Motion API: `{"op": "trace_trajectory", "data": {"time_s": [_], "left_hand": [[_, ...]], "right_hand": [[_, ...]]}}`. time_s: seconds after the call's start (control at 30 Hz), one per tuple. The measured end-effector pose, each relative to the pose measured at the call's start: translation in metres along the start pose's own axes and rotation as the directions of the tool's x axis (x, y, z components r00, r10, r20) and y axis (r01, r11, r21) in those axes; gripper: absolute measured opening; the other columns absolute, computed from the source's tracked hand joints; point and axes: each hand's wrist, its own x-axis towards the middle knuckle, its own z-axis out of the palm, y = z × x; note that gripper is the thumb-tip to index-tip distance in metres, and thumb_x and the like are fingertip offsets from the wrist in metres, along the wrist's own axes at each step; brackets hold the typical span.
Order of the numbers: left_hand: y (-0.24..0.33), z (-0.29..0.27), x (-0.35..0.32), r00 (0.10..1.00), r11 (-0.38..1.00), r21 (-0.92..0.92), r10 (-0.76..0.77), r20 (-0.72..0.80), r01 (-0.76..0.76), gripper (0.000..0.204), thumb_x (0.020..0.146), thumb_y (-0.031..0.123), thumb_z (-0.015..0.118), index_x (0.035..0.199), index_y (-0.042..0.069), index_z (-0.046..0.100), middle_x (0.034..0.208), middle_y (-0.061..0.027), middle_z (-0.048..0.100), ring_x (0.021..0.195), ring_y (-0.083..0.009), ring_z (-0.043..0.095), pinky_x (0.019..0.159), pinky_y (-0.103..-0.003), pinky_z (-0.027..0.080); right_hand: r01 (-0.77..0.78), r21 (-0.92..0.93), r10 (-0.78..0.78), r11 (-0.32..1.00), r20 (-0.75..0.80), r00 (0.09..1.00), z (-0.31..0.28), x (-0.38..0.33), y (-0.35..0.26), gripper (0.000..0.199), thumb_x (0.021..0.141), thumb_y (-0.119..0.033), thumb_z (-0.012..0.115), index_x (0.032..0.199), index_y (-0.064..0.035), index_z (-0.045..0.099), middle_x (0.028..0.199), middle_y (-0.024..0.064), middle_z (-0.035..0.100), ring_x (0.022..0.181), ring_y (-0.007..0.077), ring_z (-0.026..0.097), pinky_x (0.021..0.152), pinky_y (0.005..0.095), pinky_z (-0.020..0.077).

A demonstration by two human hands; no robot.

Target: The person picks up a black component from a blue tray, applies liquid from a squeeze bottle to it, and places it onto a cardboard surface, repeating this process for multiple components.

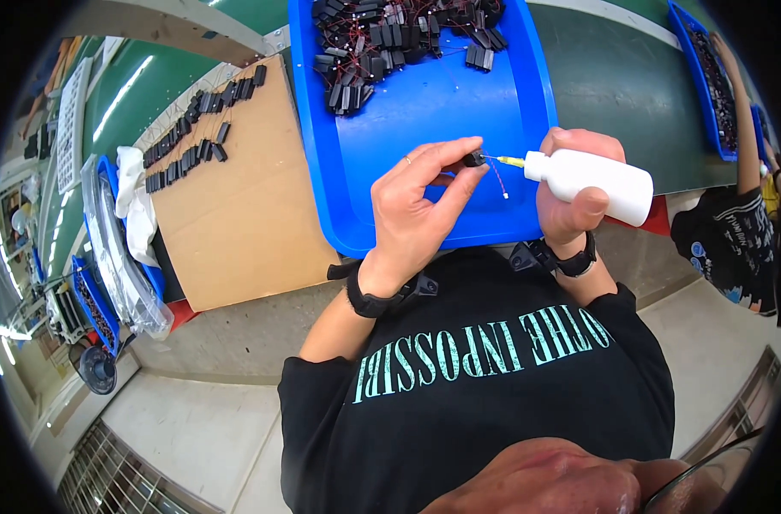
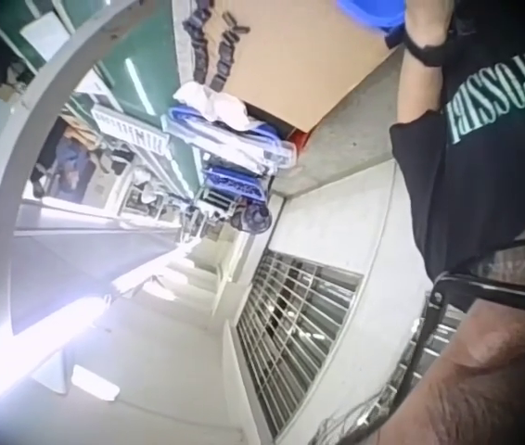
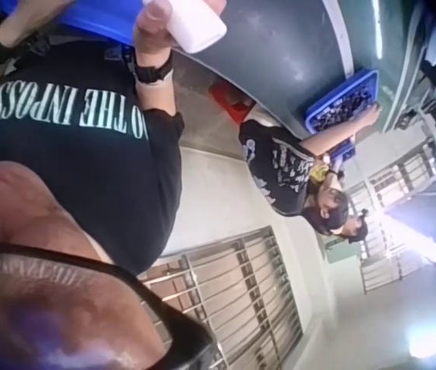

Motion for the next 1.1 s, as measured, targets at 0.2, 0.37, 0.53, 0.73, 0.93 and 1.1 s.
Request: {"op": "trace_trajectory", "data": {"time_s": [0.2,0.37,0.53,0.73,0.93,1.1], "left_hand": [[0.000,0.001,0.001,0.999,0.999,0.037,0.031,0.007,-0.031,0.029,0.080,-0.004,0.067,0.108,0.002,0.066,0.090,-0.0083,0.067,0.075,-0.0109,0.065,0.065,-0.021,0.052],[-0.001,0.001,0.000,0.999,0.998,0.053,0.036,0.004,-0.036,0.030,0.079,-0.004,0.068,0.108,0.002,0.067,0.089,-0.0085,0.067,0.075,-0.0111,0.065,0.066,-0.021,0.052],[0.000,0.000,0.000,1.000,0.998,0.065,0.027,0.005,-0.028,0.030,0.079,-0.004,0.068,0.108,0.002,0.067,0.089,-0.0084,0.067,0.075,-0.0110,0.065,0.066,-0.021,0.052],[-0.001,0.000,-0.001,0.999,0.996,0.077,0.040,0.003,-0.040,0.030,0.079,-0.005,0.068,0.108,0.002,0.067,0.089,-0.0084,0.067,0.074,-0.0107,0.065,0.066,-0.021,0.052],[0.000,0.000,-0.001,1.000,0.998,0.060,0.018,0.009,-0.019,0.030,0.079,-0.005,0.068,0.108,0.002,0.066,0.090,-0.0084,0.067,0.072,-0.0103,0.065,0.064,-0.021,0.052],[0.002,0.000,-0.001,1.000,0.998,0.064,0.003,0.013,-0.004,0.029,0.079,-0.005,0.068,0.108,0.002,0.066,0.090,-0.0085,0.067,0.072,-0.0101,0.065,0.063,-0.021,0.052]], "right_hand": [[-0.044,0.012,0.044,0.999,-0.008,0.999,0.001,0.002,-0.004,0.063,0.085,-0.061,0.049,0.096,0.0005,0.061,0.093,0.0094,0.062,0.074,0.0142,0.059,0.063,0.0247,0.0464],[-0.068,0.017,0.068,0.998,0.010,0.998,0.001,0.002,-0.005,0.062,0.085,-0.060,0.051,0.097,0.0003,0.060,0.093,0.0095,0.062,0.075,0.0141,0.059,0.063,0.0247,0.0467],[-0.081,0.021,0.081,0.996,-0.006,0.997,0.007,0.004,-0.009,0.062,0.085,-0.060,0.050,0.098,-0.0001,0.057,0.088,0.0084,0.059,0.070,0.0137,0.055,0.061,0.0258,0.0439],[-0.111,-0.019,0.110,0.994,-0.057,0.992,0.012,0.006,-0.013,0.064,0.085,-0.064,0.048,0.099,-0.0007,0.053,0.078,0.0065,0.053,0.061,0.0136,0.048,0.057,0.0278,0.0381],[-0.099,-0.017,0.098,0.995,-0.041,0.994,0.011,0.007,-0.012,0.064,0.086,-0.063,0.048,0.098,-0.0004,0.053,0.078,0.0069,0.053,0.061,0.0140,0.048,0.057,0.0276,0.0383],[-0.097,-0.013,0.097,0.995,-0.044,0.994,0.012,0.008,-0.012,0.064,0.086,-0.063,0.047,0.098,-0.0007,0.053,0.078,0.0070,0.053,0.061,0.0142,0.049,0.057,0.0272,0.0385]]}}
